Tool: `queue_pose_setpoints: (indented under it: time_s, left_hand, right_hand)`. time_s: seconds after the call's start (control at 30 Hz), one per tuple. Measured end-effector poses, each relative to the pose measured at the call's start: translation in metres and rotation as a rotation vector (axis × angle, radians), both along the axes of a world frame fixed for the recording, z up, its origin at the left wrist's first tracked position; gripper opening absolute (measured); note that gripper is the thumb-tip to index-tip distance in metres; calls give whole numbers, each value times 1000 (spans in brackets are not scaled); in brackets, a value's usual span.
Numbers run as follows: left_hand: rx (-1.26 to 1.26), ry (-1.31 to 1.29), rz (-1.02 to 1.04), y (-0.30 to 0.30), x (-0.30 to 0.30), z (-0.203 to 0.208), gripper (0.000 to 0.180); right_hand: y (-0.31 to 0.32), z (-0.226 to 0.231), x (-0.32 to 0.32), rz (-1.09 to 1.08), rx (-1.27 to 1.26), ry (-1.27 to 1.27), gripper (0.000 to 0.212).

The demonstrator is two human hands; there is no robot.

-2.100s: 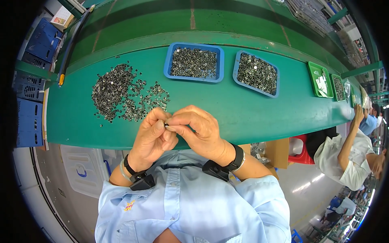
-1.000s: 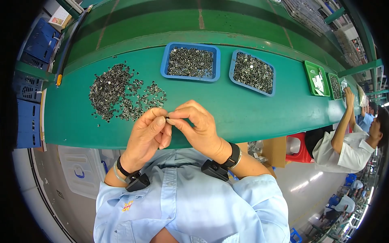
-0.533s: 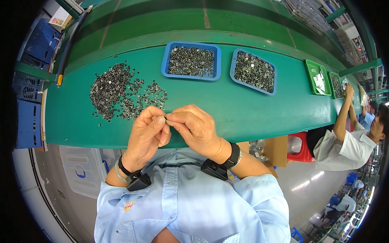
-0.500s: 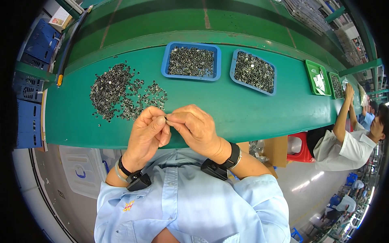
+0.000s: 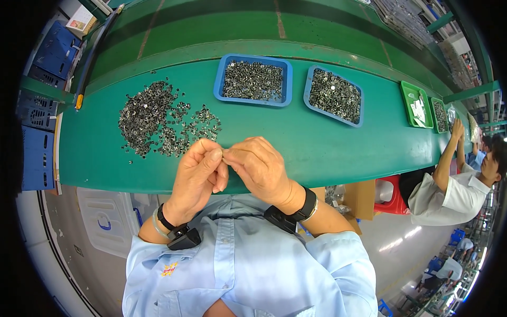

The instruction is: The person sorts small metal components by hand, picking them up from a pile, inspecting them, and placing them into a blue plastic tray. This process is repeated for several components, handling them one at a time.

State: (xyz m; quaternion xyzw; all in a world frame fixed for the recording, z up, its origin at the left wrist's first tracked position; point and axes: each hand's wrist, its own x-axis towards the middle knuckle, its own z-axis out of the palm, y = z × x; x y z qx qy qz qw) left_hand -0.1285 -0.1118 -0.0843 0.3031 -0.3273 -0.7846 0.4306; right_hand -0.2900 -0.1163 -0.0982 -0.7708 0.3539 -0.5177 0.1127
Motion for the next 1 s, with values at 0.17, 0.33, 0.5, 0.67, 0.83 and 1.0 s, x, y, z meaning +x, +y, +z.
queue_pose_setpoints:
  time_s: [0.17,0.33,0.5,0.67,0.83,1.0]
  left_hand:
    - [98,4,53,-3,3,3,20]
    - [85,-16,169,-7,42,-11,19]
    - [100,-25,229,-2,63,-24,18]
    - [107,-14,159,-3,62,-24,17]
    - [110,-52,111,-7,55,-16,17]
    - [33,-206,44,-12,40,-12,17]
  right_hand:
    - [-26,19,-10,-26,34,133,24]
    - [-82,25,-20,-156,98,140,16]
    - [-76,4,-14,-57,233,417,15]
    - [-60,-10,4,-6,265,540,15]
    - [-59,-14,8,2,237,504,15]
    - [-45,9,5,86,213,340,17]
